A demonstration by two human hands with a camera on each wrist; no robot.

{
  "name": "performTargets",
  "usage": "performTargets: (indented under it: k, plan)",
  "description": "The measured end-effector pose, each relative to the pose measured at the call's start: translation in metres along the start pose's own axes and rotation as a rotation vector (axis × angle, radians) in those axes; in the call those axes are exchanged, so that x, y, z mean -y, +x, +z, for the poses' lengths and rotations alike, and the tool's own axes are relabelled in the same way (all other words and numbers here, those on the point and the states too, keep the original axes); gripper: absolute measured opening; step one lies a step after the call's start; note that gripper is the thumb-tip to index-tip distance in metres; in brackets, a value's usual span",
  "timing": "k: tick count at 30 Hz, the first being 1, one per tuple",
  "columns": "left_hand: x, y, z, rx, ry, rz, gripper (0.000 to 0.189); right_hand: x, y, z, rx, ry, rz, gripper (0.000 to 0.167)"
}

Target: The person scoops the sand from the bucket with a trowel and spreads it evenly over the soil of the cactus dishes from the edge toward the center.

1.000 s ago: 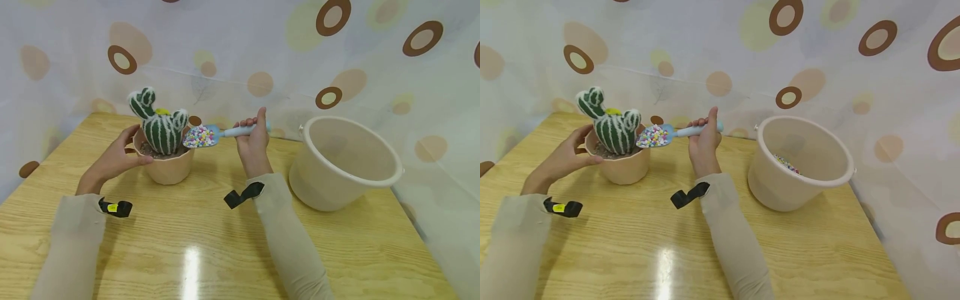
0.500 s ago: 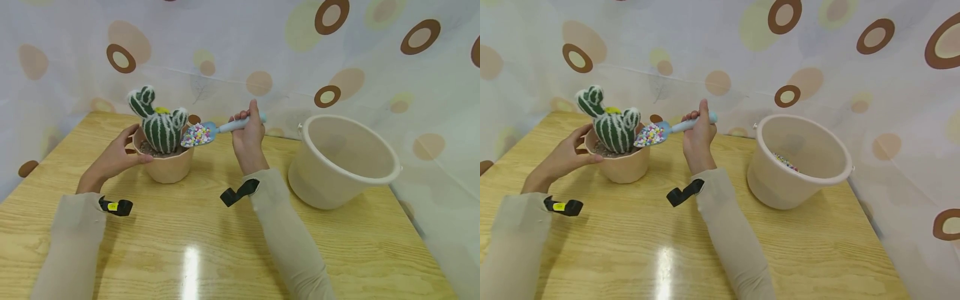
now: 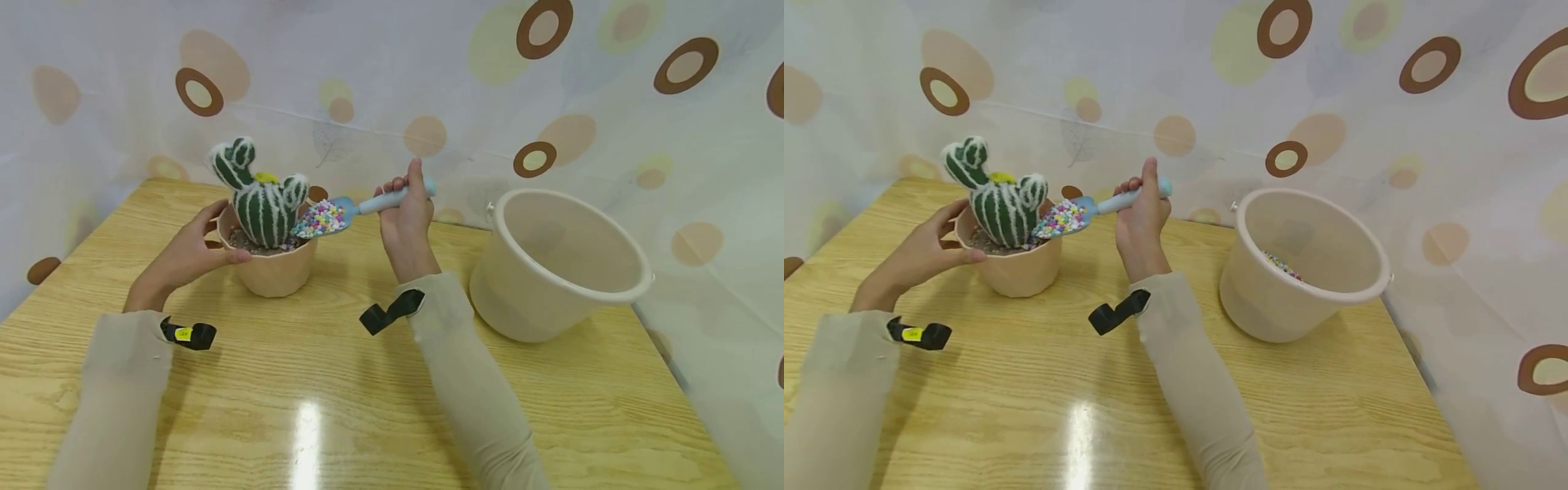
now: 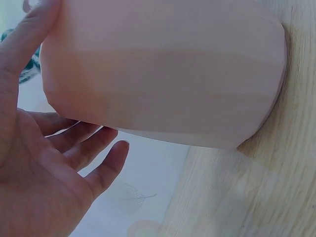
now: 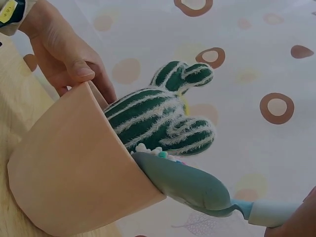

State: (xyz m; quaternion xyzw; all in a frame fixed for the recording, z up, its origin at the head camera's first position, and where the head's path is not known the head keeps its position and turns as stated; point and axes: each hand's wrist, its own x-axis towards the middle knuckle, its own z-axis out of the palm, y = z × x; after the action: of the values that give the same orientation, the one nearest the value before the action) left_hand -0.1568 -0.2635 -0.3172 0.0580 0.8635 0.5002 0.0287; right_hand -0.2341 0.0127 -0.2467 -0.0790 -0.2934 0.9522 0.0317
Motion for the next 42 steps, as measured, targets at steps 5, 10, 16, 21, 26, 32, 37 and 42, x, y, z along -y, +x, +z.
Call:
performTargets:
  k: [5, 10, 16, 21, 26, 32, 37, 42]
  plan:
    - [0.001, 0.0012, 0.0007, 0.0, 0.003, 0.003, 0.099, 0.0021, -0.0006, 0.0015, -0.002, -0.015, -0.008, 0.042]
    - [0.0013, 0.0002, 0.0006, 0.0, 0.005, 0.009, 0.097, 0.0026, -0.0013, 0.001, 0.005, -0.022, -0.014, 0.041]
    - [0.0035, -0.0009, 0.0003, -0.001, 0.008, 0.02, 0.097, -0.0007, -0.0034, 0.0014, 0.009, -0.023, 0.008, 0.04]
    - [0.0061, -0.0018, -0.0003, -0.003, 0.028, 0.021, 0.098, -0.0042, -0.0048, 0.0026, 0.021, -0.035, 0.007, 0.04]
    - [0.0057, -0.0021, -0.0008, 0.0, 0.039, 0.006, 0.099, -0.0046, -0.0051, 0.0035, 0.04, -0.044, -0.011, 0.041]
    - [0.004, -0.0019, -0.0016, 0.001, 0.053, -0.006, 0.099, -0.0019, -0.0047, 0.0066, 0.06, -0.048, -0.031, 0.033]
    - [0.0035, -0.0005, -0.0009, 0.007, 0.047, 0.002, 0.099, -0.0014, -0.0058, 0.0055, 0.063, -0.047, -0.035, 0.033]
    - [0.0029, -0.0019, -0.0019, 0.01, 0.048, -0.008, 0.099, -0.0055, -0.0068, 0.0053, 0.066, -0.056, -0.026, 0.033]
